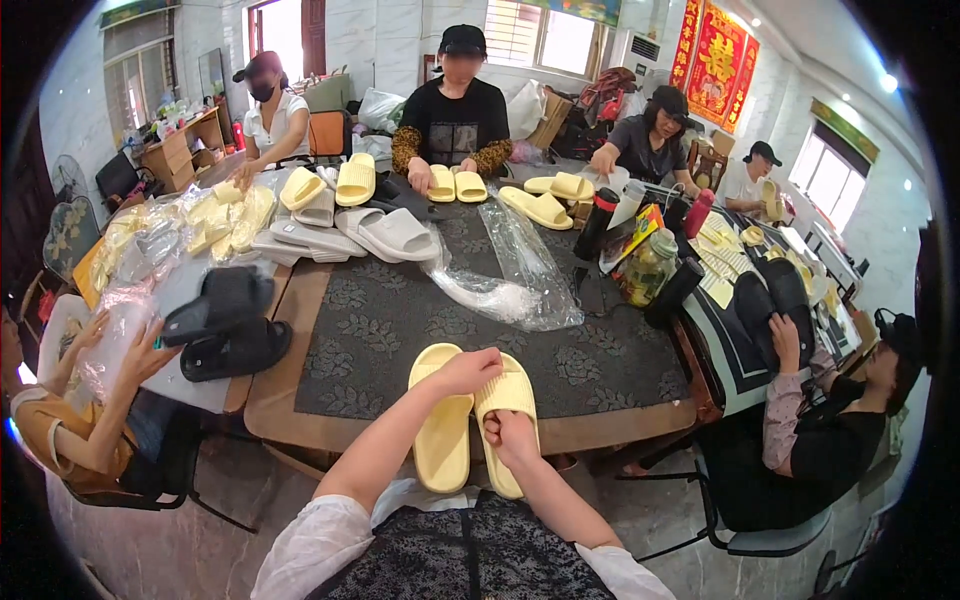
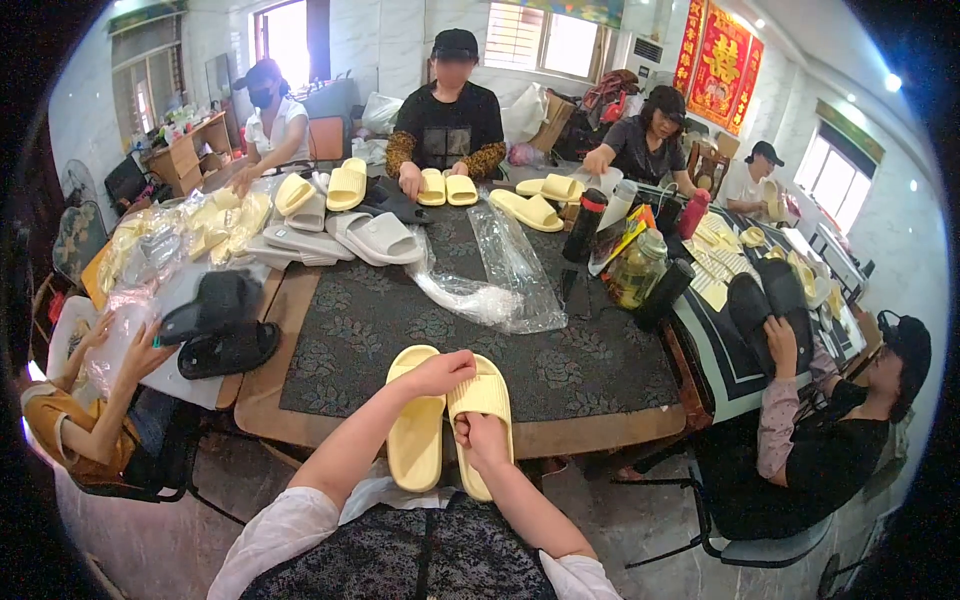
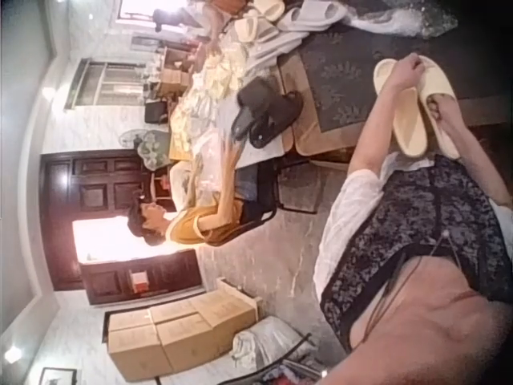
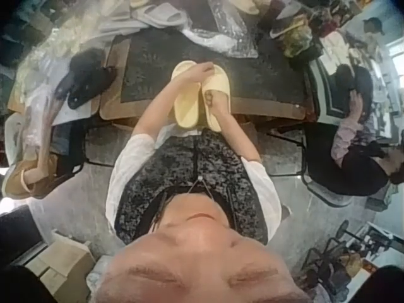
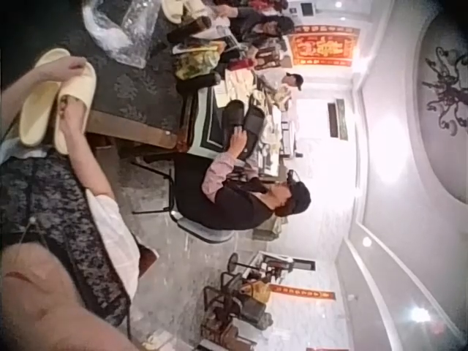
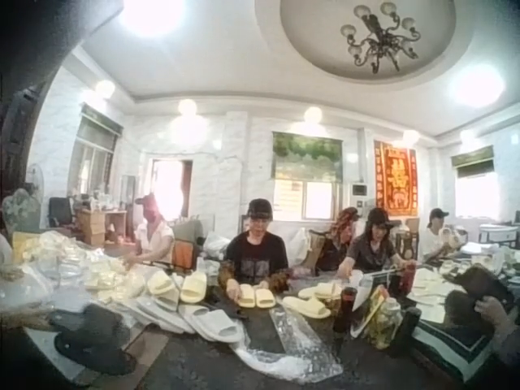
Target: Inspecting various colored slippers at a production table to check for defects and organize them.
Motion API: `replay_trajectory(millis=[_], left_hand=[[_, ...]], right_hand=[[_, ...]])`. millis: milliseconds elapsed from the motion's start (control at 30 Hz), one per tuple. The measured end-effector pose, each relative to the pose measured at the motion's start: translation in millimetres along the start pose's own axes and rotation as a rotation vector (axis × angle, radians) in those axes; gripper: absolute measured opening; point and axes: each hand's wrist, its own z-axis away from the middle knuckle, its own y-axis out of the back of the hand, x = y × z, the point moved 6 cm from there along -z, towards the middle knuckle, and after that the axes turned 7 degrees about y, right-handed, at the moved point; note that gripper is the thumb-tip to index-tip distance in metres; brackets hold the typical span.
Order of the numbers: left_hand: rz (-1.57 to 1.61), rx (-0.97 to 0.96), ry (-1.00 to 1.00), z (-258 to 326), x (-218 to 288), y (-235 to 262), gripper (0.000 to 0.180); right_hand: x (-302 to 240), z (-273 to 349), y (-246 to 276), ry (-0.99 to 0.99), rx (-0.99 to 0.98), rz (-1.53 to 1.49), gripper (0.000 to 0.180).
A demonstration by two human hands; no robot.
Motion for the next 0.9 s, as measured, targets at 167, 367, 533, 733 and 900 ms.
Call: replay_trajectory(millis=[167,367,533,733,900], left_hand=[[0.187,-0.006,-0.06,7.8,3.4,-0.2,0.014],[0.467,0.121,0.001,9.8,-9.3,8.3,0.017],[0.762,0.36,0.097,17.0,-17.8,25.8,0.021],[0.87,0.396,0.097,17.2,-23.5,31.9,0.021],[1.055,0.38,0.114,16.6,-33.0,25.9,0.017]], right_hand=[[-2.0,7.9,0.5,0.062,-0.032,-0.02,0.011],[-30.8,59.0,-22.5,0.173,-0.107,0.025,0.037],[-83.4,60.6,-22.2,0.359,-0.292,1.033,0.038],[-114.5,-20.5,-52.9,0.767,-0.183,1.02,0.024],[-81.9,-74.8,-62.8,0.706,-0.264,0.871,0.023]])
